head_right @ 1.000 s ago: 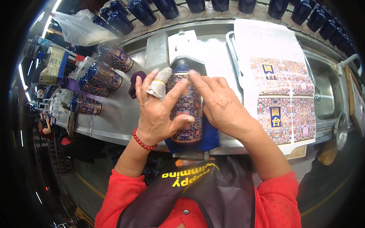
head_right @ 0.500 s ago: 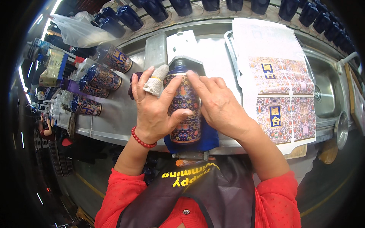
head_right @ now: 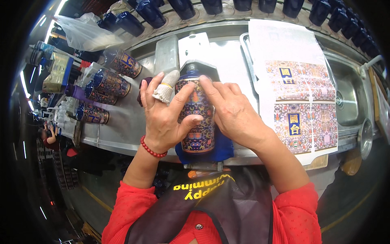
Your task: The person applies a decorative label to a blue cylindrical bottle, smooths it with a green card, and then applies a second label to the same bottle. The person rotates the bottle to align and press the labels onto the surface.
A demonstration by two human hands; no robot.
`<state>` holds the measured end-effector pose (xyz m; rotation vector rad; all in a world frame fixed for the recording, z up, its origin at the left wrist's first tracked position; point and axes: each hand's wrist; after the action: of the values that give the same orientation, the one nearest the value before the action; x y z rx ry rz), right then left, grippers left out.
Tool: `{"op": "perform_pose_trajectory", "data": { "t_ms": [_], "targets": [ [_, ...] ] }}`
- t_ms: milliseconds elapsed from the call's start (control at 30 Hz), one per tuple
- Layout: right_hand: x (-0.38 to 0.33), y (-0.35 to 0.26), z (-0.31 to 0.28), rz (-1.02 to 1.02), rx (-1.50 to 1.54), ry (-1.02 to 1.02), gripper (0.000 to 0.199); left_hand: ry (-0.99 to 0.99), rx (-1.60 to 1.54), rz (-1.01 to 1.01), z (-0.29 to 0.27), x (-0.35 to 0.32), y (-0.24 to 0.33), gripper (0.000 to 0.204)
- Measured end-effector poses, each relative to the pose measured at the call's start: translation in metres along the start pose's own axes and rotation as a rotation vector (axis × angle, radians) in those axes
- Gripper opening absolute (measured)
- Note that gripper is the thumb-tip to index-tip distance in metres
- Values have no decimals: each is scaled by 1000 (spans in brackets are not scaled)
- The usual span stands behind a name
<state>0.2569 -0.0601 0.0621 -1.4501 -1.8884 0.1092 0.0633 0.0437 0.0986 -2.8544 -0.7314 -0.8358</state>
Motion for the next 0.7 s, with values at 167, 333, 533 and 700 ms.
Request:
{"op": "perform_pose_trajectory", "data": {
  "t_ms": [167, 333, 533, 700],
  "targets": [
    [3, 5, 2, -6, -13, 29, 72, -7, -46, -41, 1, -2, -3, 72],
    [-4, 16, -3, -34, -13, 221, 44, 63, -274, -125, 3, -11, -10, 78],
    [35, 10, -30, -301, 165, -68, 23, 86, -393, -199, 10, -49, 4, 92],
    [76, 0, -39, -245, -180, 166, 19, 19, -429, -235, 6, -85, 22, 102]
  ]
}}
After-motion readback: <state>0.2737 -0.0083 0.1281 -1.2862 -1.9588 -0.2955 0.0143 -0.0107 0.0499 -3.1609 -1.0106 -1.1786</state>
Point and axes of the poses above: each hand's wrist, its own x-axis towards the middle knuckle, its own z-axis out of the palm, y = z × x, and after that the axes turned 4 degrees about -z, right-handed
